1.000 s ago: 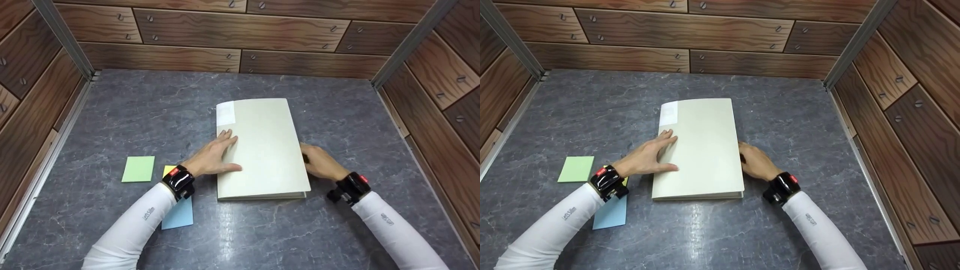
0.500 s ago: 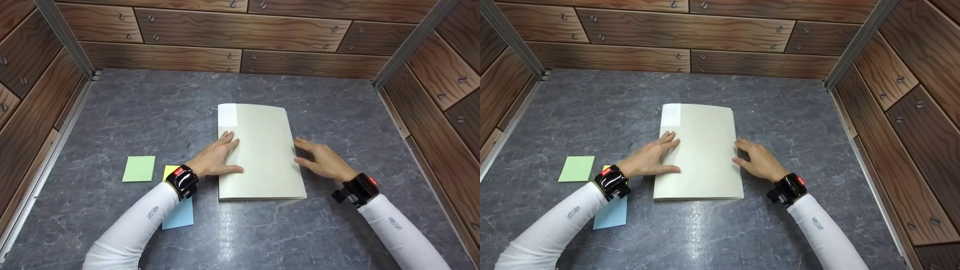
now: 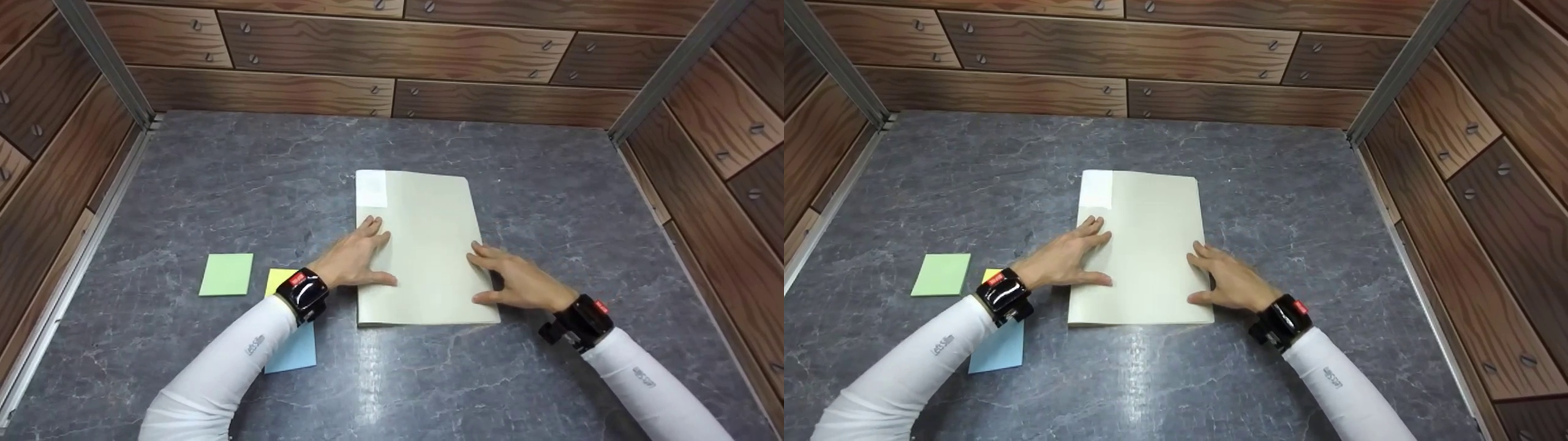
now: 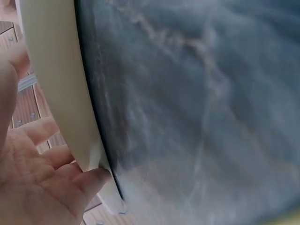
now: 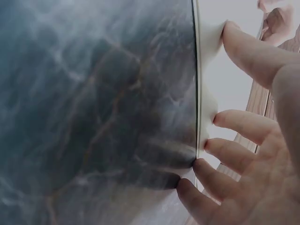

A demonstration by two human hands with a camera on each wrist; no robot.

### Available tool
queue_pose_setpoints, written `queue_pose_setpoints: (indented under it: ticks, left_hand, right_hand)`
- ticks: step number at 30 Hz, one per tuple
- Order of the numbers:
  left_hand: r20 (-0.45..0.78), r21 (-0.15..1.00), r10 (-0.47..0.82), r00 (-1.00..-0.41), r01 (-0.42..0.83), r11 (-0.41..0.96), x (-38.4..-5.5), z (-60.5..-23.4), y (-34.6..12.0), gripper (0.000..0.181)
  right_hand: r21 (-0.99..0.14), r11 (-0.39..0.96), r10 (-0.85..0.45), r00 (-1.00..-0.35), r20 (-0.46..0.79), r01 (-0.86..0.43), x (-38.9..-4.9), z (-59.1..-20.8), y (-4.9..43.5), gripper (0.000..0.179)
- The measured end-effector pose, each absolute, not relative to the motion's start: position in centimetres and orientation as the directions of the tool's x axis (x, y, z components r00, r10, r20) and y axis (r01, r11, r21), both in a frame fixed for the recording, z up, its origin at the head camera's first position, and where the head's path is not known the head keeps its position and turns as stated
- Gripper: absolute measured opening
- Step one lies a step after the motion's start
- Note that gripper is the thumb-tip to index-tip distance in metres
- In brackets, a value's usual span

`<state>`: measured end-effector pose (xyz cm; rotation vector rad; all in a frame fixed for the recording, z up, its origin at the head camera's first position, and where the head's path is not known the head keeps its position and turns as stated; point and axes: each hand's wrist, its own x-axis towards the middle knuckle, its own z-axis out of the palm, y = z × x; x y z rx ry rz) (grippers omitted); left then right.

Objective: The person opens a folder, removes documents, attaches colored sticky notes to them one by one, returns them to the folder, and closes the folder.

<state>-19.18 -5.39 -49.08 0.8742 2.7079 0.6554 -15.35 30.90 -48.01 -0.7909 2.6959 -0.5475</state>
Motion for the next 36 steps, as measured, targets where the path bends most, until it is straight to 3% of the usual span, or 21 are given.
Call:
queue_pose_setpoints:
  ticks: [23,30,36]
  left_hand:
    - [-0.081,0.416,0.596,-0.799,0.516,0.749,-19.9,-48.8,-4.5,0.09]
    - [-0.198,0.498,0.62,-0.759,0.467,0.73,-20.5,-47.6,-5.2,0.099]
    - [-0.217,0.48,0.631,-0.745,0.482,0.733,-20.7,-47.4,-5.2,0.099]
  right_hand:
    - [-0.439,0.781,-0.561,-0.809,-0.177,-0.445,-14.8,-47.9,31.4,0.086]
    - [-0.455,0.775,-0.561,-0.809,-0.173,-0.44,-14.9,-48.1,31.4,0.086]
    - [-0.466,0.772,-0.557,-0.813,-0.168,-0.432,-14.9,-48.2,31.6,0.086]
